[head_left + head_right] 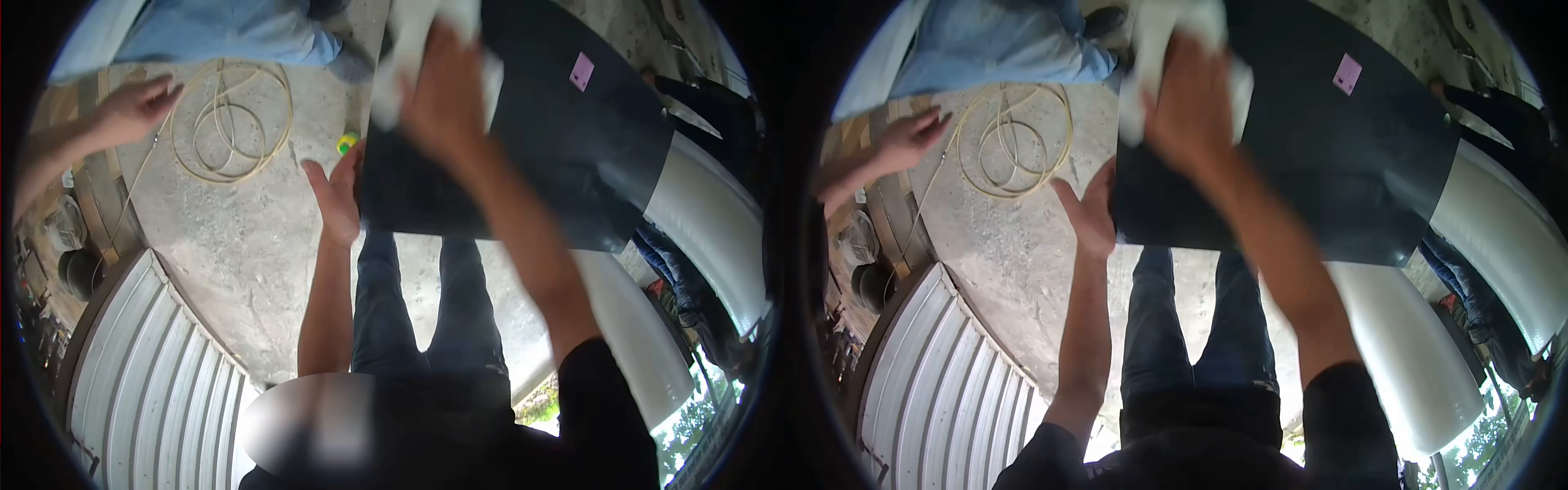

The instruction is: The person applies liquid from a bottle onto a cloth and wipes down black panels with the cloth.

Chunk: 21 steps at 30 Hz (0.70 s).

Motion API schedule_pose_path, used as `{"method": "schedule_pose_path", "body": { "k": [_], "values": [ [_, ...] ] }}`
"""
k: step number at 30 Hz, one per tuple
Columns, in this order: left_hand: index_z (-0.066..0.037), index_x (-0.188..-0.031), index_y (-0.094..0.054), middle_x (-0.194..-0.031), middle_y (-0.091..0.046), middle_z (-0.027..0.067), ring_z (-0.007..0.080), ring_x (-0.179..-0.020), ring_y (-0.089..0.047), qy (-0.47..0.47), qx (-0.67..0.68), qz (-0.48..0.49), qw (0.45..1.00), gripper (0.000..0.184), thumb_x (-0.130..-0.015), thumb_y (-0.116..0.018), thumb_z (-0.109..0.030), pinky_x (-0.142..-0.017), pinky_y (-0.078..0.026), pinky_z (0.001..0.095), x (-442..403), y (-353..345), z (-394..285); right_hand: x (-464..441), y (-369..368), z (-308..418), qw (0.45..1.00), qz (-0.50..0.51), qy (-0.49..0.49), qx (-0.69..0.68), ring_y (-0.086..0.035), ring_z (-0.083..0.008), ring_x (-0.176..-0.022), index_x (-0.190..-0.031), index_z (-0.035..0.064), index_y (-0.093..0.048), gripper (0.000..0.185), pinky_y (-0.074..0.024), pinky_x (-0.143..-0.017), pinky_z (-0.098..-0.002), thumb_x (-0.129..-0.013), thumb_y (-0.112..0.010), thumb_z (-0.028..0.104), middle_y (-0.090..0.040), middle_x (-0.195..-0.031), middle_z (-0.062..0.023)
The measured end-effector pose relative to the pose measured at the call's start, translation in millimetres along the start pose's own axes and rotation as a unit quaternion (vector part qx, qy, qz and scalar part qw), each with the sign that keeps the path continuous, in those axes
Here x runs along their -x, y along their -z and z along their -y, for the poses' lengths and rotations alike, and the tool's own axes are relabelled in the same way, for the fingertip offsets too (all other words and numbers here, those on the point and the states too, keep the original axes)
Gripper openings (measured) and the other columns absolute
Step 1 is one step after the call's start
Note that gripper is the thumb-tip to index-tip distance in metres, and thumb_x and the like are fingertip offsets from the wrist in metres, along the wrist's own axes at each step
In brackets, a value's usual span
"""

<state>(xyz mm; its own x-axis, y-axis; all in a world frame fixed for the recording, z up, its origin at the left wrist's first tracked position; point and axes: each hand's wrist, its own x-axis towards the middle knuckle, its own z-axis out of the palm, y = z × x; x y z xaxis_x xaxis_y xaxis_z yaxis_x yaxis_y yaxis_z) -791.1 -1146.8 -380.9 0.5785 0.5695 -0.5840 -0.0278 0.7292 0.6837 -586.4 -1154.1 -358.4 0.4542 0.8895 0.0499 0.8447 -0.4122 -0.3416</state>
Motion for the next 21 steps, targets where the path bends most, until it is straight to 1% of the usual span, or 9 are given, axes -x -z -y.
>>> {"method": "schedule_pose_path", "body": {
  "k": [2, 4, 6, 7, 10, 12, 15, 17, 21],
  "values": [
    [0.008, -0.149, -0.043, -0.139, -0.059, 0.0149, 0.0256, -0.127, -0.053, 0.027, 0.219, 0.082, 0.972, 0.122, -0.088, -0.013, -0.093, -0.116, -0.033, 0.0333, -4.4, 40.1, 37.2, 135.8, -18.7, 42.8, 0.987, 0.135, 0.067, -0.053, -0.042, -0.0380, -0.142, -0.150, -0.0023, -0.042, 0.085, -0.0267, -0.119, -0.0599, -0.080, -0.072, 0.035, -0.044, -0.152, -0.0216],
    [0.005, -0.149, -0.045, -0.141, -0.057, 0.0147, 0.0277, -0.129, -0.051, 0.070, 0.084, -0.086, 0.990, 0.116, -0.090, -0.015, -0.091, -0.119, -0.030, 0.0352, 0.0, 32.3, 31.7, 174.5, -20.0, 48.8, 0.966, 0.209, 0.117, -0.094, -0.037, -0.0328, -0.149, -0.155, 0.0088, -0.042, 0.093, -0.0244, -0.120, -0.0621, -0.073, -0.074, 0.039, -0.038, -0.162, -0.0137],
    [0.007, -0.147, -0.046, -0.140, -0.058, 0.0147, 0.0274, -0.128, -0.052, 0.043, 0.153, -0.171, 0.972, 0.117, -0.090, -0.014, -0.091, -0.119, -0.030, 0.0358, 4.7, 5.9, 15.0, 100.4, -13.0, 26.9, 0.985, 0.125, 0.092, -0.080, -0.035, -0.0342, -0.150, -0.155, 0.0061, -0.040, 0.090, -0.0242, -0.121, -0.0599, -0.077, -0.072, 0.036, -0.037, -0.162, -0.0161],
    [0.008, -0.146, -0.046, -0.141, -0.058, 0.0155, 0.0267, -0.130, -0.052, -0.002, 0.028, 0.013, 1.000, 0.119, -0.090, -0.012, -0.091, -0.119, -0.030, 0.0358, 1.5, 23.4, 22.0, 62.9, -9.6, 15.9, 0.991, 0.084, 0.078, -0.074, -0.034, -0.0348, -0.150, -0.155, 0.0047, -0.038, 0.088, -0.0241, -0.121, -0.0589, -0.079, -0.071, 0.035, -0.037, -0.161, -0.0172],
    [0.011, -0.148, -0.043, -0.146, -0.056, 0.0182, 0.0278, -0.136, -0.050, -0.017, 0.001, 0.014, 1.000, 0.119, -0.091, -0.010, -0.089, -0.119, -0.030, 0.0357, -0.4, 16.5, 17.7, -106.2, -23.6, -47.2, 0.980, -0.183, 0.074, 0.034, -0.050, -0.0382, -0.130, -0.137, -0.0035, -0.049, 0.066, -0.0394, -0.109, -0.0516, -0.084, -0.067, 0.031, -0.053, -0.140, -0.0193],
    [0.012, -0.148, -0.044, -0.145, -0.056, 0.0192, 0.0283, -0.136, -0.050, -0.029, -0.045, -0.035, 0.998, 0.119, -0.092, -0.011, -0.088, -0.119, -0.030, 0.0373, -2.0, 15.1, 20.6, -122.8, -12.1, -34.9, 0.984, -0.177, -0.006, 0.032, -0.048, -0.0463, -0.137, -0.141, -0.0079, -0.052, 0.055, -0.0373, -0.116, -0.0527, -0.099, -0.056, 0.027, -0.053, -0.147, -0.0269],
    [0.012, -0.149, -0.042, -0.148, -0.053, 0.0205, 0.0299, -0.140, -0.046, -0.005, 0.181, 0.011, 0.983, 0.116, -0.094, -0.012, -0.086, -0.122, -0.026, 0.0393, -16.0, 14.2, 18.2, -73.2, -26.3, -10.6, 0.989, -0.128, -0.049, -0.048, -0.047, -0.0375, -0.136, -0.144, -0.0032, -0.047, 0.078, -0.0350, -0.115, -0.0502, -0.082, -0.070, 0.038, -0.050, -0.147, -0.0210],
    [0.011, -0.151, -0.039, -0.151, -0.050, 0.0207, 0.0303, -0.143, -0.043, -0.052, -0.089, -0.129, 0.986, 0.113, -0.095, -0.013, -0.084, -0.123, -0.024, 0.0401, -10.7, -21.0, 4.3, 8.5, -16.6, 12.8, 0.996, -0.047, -0.020, -0.076, -0.036, -0.0323, -0.148, -0.151, 0.0005, -0.042, 0.088, -0.0233, -0.124, -0.0487, -0.080, -0.073, 0.043, -0.043, -0.156, -0.0153],
    [0.009, -0.151, -0.039, -0.152, -0.049, 0.0202, 0.0314, -0.141, -0.046, 0.005, -0.022, -0.093, 0.995, 0.114, -0.094, -0.016, -0.086, -0.122, -0.030, 0.0420, -14.8, -8.4, 3.7, 91.5, -1.1, -6.4, 0.989, -0.003, -0.012, -0.148, -0.031, -0.0290, -0.152, -0.157, 0.0064, -0.036, 0.093, -0.0183, -0.125, -0.0523, -0.082, -0.074, 0.045, -0.034, -0.165, -0.0111]
  ]
}}
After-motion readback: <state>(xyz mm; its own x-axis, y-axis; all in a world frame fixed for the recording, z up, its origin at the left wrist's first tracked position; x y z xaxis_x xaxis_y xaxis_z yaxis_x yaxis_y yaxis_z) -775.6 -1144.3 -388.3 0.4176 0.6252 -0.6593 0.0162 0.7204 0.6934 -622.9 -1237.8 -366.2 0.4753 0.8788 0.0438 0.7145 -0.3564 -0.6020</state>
